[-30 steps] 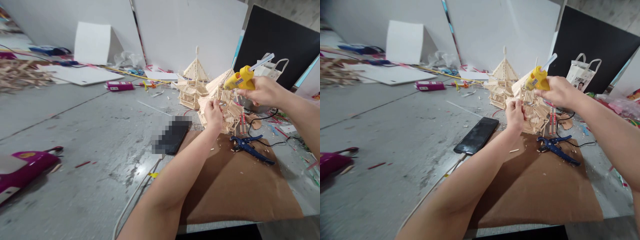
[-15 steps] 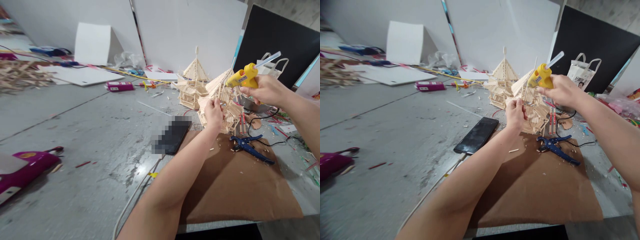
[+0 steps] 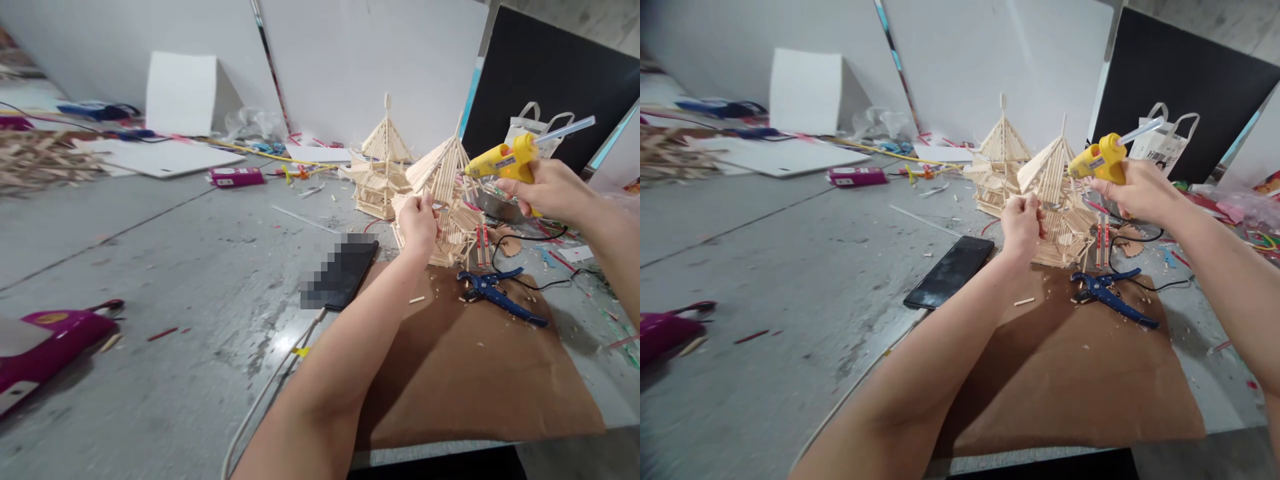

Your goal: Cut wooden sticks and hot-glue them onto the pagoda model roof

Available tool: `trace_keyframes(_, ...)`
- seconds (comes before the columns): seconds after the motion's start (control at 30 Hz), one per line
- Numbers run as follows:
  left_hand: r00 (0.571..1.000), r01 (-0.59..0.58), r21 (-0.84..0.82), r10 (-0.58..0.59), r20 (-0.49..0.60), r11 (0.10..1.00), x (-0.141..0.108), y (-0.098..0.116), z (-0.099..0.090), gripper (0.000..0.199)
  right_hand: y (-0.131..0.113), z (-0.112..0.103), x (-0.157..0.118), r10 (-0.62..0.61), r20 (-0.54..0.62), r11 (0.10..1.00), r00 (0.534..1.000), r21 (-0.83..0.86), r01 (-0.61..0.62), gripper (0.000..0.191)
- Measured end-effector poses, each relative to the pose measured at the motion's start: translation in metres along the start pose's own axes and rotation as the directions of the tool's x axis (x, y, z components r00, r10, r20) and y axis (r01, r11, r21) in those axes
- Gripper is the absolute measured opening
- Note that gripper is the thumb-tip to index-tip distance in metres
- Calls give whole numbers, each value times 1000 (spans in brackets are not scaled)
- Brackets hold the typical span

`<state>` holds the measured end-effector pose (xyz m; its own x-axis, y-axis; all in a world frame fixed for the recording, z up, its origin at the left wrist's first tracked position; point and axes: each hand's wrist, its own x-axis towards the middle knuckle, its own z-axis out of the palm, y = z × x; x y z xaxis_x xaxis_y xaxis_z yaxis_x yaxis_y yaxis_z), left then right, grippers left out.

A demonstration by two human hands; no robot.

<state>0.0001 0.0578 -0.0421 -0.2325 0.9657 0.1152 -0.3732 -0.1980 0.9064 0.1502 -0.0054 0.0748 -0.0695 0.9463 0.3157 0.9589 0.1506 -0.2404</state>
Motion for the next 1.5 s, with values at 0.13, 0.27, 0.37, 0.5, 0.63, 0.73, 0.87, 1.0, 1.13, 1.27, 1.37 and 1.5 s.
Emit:
trace_keyframes(0.13, 1000, -12, -12, 12, -2, 1000, 2, -1, 0, 26, 7, 2, -3, 29, 26, 1000, 999, 10, -30, 31)
trace_keyframes(0.27, 1000, -23, -5, 23, 10, 1000, 3, -1, 0, 26, 14, 4, -5, 47, 22, 998, 999, 44, -48, 31)
trace_keyframes(0.37, 1000, -15, -10, 16, 23, 1000, 2, 1, 1, 26, 21, 6, -7, 54, 6, 996, 999, 70, -54, 30)
trace_keyframes(0.5, 1000, 9, -25, -8, 26, 1000, 0, 4, 2, 28, 32, 7, -9, 73, 13, 993, 997, 90, -74, 32)
trace_keyframes(0.63, 1000, 14, -45, -12, 28, 999, 2, 3, 3, 27, 39, 8, -12, 85, 15, 992, 996, 91, -86, 31)
trace_keyframes(0.73, 999, 26, -50, -24, 30, 998, 3, 3, 2, 26, 41, 9, -12, 91, 24, 992, 996, 87, -93, 29)
trace_keyframes(0.87, 999, 44, -44, -42, 33, 998, 3, 4, 2, 25, 49, 13, -9, 91, -9, 991, 996, 101, -90, 30)
trace_keyframes(1.0, 998, 55, -36, -53, 34, 998, 4, 5, 1, 25, 56, 17, -7, 90, -20, 990, 996, 108, -87, 33)
trace_keyframes(1.13, 998, 55, -48, -53, 42, 997, 4, 6, 1, 25, 56, 17, -8, 88, -15, 990, 996, 112, -85, 31)
trace_keyframes(1.27, 997, 63, -65, -60, 54, 996, 3, 8, 1, 24, 57, 18, -9, 87, -14, 990, 996, 117, -84, 33)
trace_keyframes(1.37, 996, 72, -60, -68, 56, 996, 2, 10, 1, 25, 58, 19, -9, 93, -13, 990, 996, 110, -91, 34)
trace_keyframes(1.5, 995, 84, -39, -82, 61, 996, 1, 10, 1, 24, 59, 19, -9, 99, -15, 989, 995, 111, -96, 35)
